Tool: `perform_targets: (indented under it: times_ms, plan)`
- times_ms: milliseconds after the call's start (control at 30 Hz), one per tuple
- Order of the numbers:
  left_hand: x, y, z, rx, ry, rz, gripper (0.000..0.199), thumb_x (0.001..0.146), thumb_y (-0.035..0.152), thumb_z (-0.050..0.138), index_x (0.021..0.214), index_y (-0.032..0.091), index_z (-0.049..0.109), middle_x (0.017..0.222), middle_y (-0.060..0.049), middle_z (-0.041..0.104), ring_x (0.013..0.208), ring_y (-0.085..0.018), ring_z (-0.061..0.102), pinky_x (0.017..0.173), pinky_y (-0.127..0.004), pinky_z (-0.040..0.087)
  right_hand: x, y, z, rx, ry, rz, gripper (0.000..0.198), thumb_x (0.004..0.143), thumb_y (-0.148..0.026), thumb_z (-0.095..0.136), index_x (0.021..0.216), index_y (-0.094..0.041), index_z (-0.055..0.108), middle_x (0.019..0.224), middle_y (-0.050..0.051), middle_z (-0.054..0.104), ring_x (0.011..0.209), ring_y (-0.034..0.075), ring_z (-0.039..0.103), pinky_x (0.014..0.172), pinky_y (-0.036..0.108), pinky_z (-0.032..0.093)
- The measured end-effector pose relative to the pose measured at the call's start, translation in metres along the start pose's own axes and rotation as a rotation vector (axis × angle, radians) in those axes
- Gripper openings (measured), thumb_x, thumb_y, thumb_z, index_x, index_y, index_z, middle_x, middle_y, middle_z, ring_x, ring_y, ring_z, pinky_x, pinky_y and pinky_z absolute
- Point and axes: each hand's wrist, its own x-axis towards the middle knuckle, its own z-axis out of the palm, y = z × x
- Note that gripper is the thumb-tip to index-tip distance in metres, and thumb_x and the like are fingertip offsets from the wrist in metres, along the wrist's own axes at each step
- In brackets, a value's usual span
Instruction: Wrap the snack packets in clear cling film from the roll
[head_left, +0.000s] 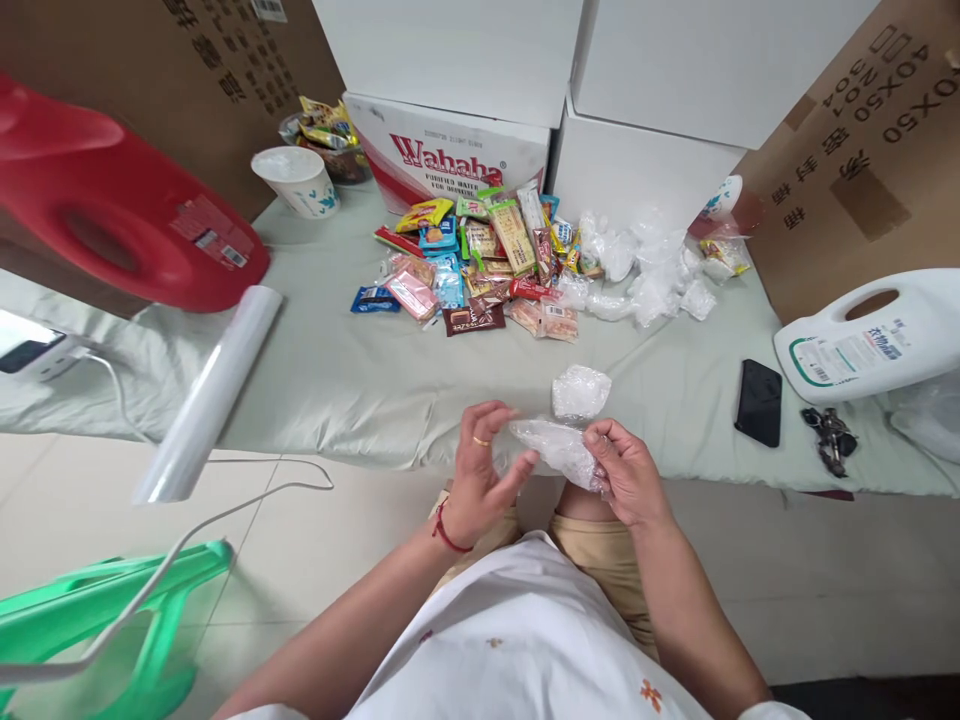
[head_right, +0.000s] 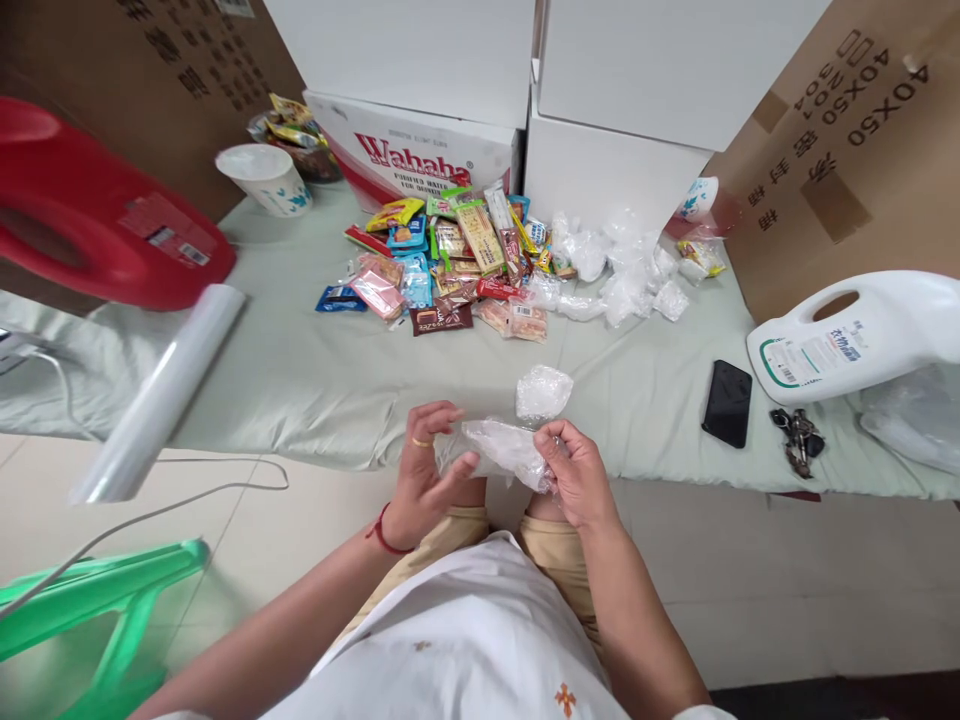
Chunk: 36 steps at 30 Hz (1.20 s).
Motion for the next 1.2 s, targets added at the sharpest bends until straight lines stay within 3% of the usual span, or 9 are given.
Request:
perform_targets:
  times_ms: [67,167,300,500,633,867,1033,1100,1200]
  plan:
    - [0.0,0.004,0.004,0.183,0.011,0.084,0.053,0.07,0.041,0.09,0.118,0.026,0.071,0.122,-0.012,0.059,0.116,-0.031,0.052,0.105,-0.046,0.04,0.0,0.003,0.001,-0.005,-0.03,-0.009,0.048,0.072,-0.059,0.087,0.08,-0.021,0.059,0.055,-0.01,0.041,0.045,0.004,0.031,0.037,0.015,0.03]
    - [0.004,0.003,0.01,0.249,-0.074,0.042,0.022,0.078,0.042,0.084,0.094,0.028,0.079,0.099,-0.01,0.069,0.099,-0.029,0.055,0.1,-0.048,0.039,-0.001,0.004,0.0,0.024,-0.063,0.009,0.048,0.073,-0.06,0.086,0.08,-0.021,0.06,0.056,-0.009,0.041,0.045,0.004,0.03,0.037,0.015,0.028]
    - [0.01,0.0,0.005,0.01,-0.144,-0.051,0.014,0.09,0.037,0.073,0.082,0.03,0.082,0.088,-0.008,0.072,0.092,-0.026,0.057,0.093,-0.042,0.044,-0.002,-0.002,-0.01,0.101,-0.079,0.069,0.047,0.069,-0.058,0.088,0.083,-0.021,0.063,0.057,-0.009,0.039,0.046,0.004,0.029,0.035,0.013,0.023]
    - [0.014,0.001,-0.019,-0.525,-0.034,-0.347,0.02,0.076,0.045,0.088,0.077,0.026,0.082,0.116,-0.01,0.069,0.117,-0.027,0.058,0.098,-0.038,0.047,0.0,-0.007,-0.032,0.218,-0.025,0.063,0.044,0.065,-0.047,0.093,0.076,-0.02,0.06,0.065,-0.006,0.046,0.049,0.003,0.026,0.035,0.012,0.021]
    - [0.014,0.001,-0.03,-0.641,-0.048,-0.412,0.02,0.071,0.041,0.092,0.073,0.024,0.081,0.12,-0.01,0.066,0.116,-0.025,0.059,0.096,-0.036,0.048,0.0,-0.003,-0.033,0.193,-0.034,0.039,0.041,0.069,-0.047,0.091,0.075,-0.019,0.061,0.071,-0.004,0.051,0.051,0.004,0.029,0.037,0.013,0.024]
    - [0.022,-0.006,-0.035,-0.662,0.115,-0.443,0.021,0.07,0.038,0.093,0.076,0.025,0.078,0.101,-0.005,0.073,0.099,-0.018,0.063,0.086,-0.028,0.049,-0.008,-0.015,-0.034,0.154,0.053,-0.247,0.034,0.08,-0.048,0.084,0.081,-0.023,0.06,0.103,0.0,0.064,0.052,0.003,0.031,0.037,0.016,0.027]
    - [0.031,-0.013,-0.045,-0.723,0.29,-0.499,0.032,0.064,0.037,0.097,0.078,0.023,0.071,0.085,0.002,0.071,0.081,-0.012,0.064,0.078,-0.024,0.053,-0.019,-0.017,-0.052,0.113,0.035,-0.389,0.041,0.076,-0.059,0.083,0.077,-0.027,0.058,0.081,-0.002,0.061,0.044,0.004,0.019,0.033,0.018,0.02]
    - [0.033,-0.014,-0.048,-0.729,0.319,-0.519,0.035,0.065,0.036,0.096,0.08,0.023,0.068,0.081,0.004,0.069,0.075,-0.01,0.064,0.075,-0.024,0.055,-0.022,-0.014,-0.06,0.016,-0.05,-0.445,0.037,0.078,-0.059,0.082,0.073,-0.027,0.063,0.081,0.0,0.062,0.043,0.004,0.026,0.034,0.021,0.027]
    - [0.037,-0.02,-0.05,-0.73,0.359,-0.562,0.041,0.064,0.038,0.096,0.083,0.023,0.063,0.076,0.006,0.066,0.068,-0.009,0.064,0.065,-0.021,0.054,-0.023,-0.008,-0.069,-0.365,-0.298,-0.458,0.019,0.085,-0.046,0.079,0.077,-0.029,0.076,0.095,0.006,0.07,0.059,0.013,0.055,0.053,0.031,0.05]
